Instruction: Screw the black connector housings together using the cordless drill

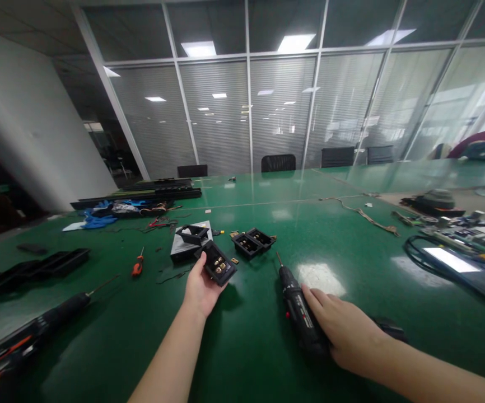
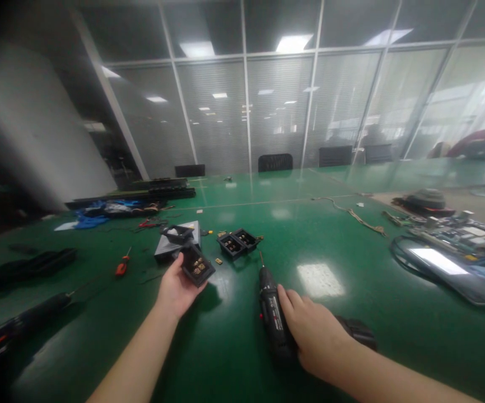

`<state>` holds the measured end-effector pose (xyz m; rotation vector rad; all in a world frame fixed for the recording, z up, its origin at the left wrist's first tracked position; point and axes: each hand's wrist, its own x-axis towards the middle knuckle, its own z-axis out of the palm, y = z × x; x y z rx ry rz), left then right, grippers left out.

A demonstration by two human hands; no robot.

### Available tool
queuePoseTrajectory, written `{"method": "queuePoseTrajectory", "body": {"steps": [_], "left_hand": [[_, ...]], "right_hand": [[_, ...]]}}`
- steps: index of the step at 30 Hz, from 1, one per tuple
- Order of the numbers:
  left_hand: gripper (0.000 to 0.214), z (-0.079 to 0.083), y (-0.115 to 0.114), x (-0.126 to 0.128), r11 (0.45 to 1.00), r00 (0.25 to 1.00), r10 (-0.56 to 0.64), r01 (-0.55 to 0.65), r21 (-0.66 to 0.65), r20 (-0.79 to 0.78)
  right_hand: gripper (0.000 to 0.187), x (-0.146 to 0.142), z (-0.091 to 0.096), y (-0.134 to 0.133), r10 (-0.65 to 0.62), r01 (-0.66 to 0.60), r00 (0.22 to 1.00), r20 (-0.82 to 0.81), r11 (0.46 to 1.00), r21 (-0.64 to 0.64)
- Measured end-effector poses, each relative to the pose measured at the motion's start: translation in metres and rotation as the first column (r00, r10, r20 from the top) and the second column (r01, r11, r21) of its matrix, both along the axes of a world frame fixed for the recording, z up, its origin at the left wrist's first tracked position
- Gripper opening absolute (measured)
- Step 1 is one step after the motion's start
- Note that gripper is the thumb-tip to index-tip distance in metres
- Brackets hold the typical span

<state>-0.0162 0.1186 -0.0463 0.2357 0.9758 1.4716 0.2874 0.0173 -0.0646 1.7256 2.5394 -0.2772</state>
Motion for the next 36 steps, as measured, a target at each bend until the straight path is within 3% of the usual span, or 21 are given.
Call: {"method": "queuePoseTrajectory", "body": {"steps": [5,9,11,14,16,19,23,27,32,36], "left_hand": [[0.031,-0.016,0.001,0.001,0.997,1.0,0.001,0.0,0.077,-0.013],[0.033,-0.021,0.001,0.001,0.998,1.0,-0.024,0.025,0.063,-0.018],[0.034,-0.022,0.001,0.001,0.998,1.0,-0.025,0.026,0.055,-0.019],[0.031,-0.023,0.003,0.0,0.997,1.0,-0.004,0.006,0.071,-0.03],[0.028,-0.024,0.005,0.001,0.996,0.999,0.012,-0.008,0.092,-0.046],[0.025,-0.026,0.006,0.002,0.993,0.997,0.033,-0.025,0.119,-0.066],[0.018,-0.031,0.005,0.003,0.99,0.994,0.057,-0.044,0.134,-0.096],[0.021,-0.033,0.004,0.005,0.988,0.993,0.041,-0.024,0.155,-0.111],[0.027,-0.031,-0.001,0.01,0.971,0.982,0.07,-0.027,0.239,-0.175],[0.041,-0.034,-0.004,0.017,0.954,0.957,0.104,-0.019,0.298,-0.27]], "right_hand": [[0.104,0.01,-0.003,0.002,0.031,-0.029,0.993,-0.114,0.999,0.025],[0.088,0.016,0.021,-0.008,-0.004,0.003,0.952,-0.305,1.0,-0.002],[0.075,0.022,0.037,-0.015,0.028,-0.024,0.874,-0.486,1.0,0.014],[0.068,0.039,0.055,-0.023,0.034,0.083,0.673,-0.739,0.989,0.121],[0.064,0.05,0.061,-0.023,-0.052,0.156,0.54,-0.84,0.987,0.04],[0.065,0.054,0.065,-0.019,-0.17,0.09,0.394,-0.903,0.985,-0.146],[0.051,0.038,0.061,-0.018,-0.102,0.025,0.447,-0.889,0.995,-0.101],[0.046,0.02,0.04,-0.025,-0.046,-0.044,0.496,-0.867,0.996,-0.078],[0.065,0.009,0.008,-0.036,-0.036,0.046,0.49,-0.871,0.999,-0.015],[0.066,-0.004,0.013,-0.039,0.014,-0.049,0.495,-0.869,0.999,-0.011]]}}
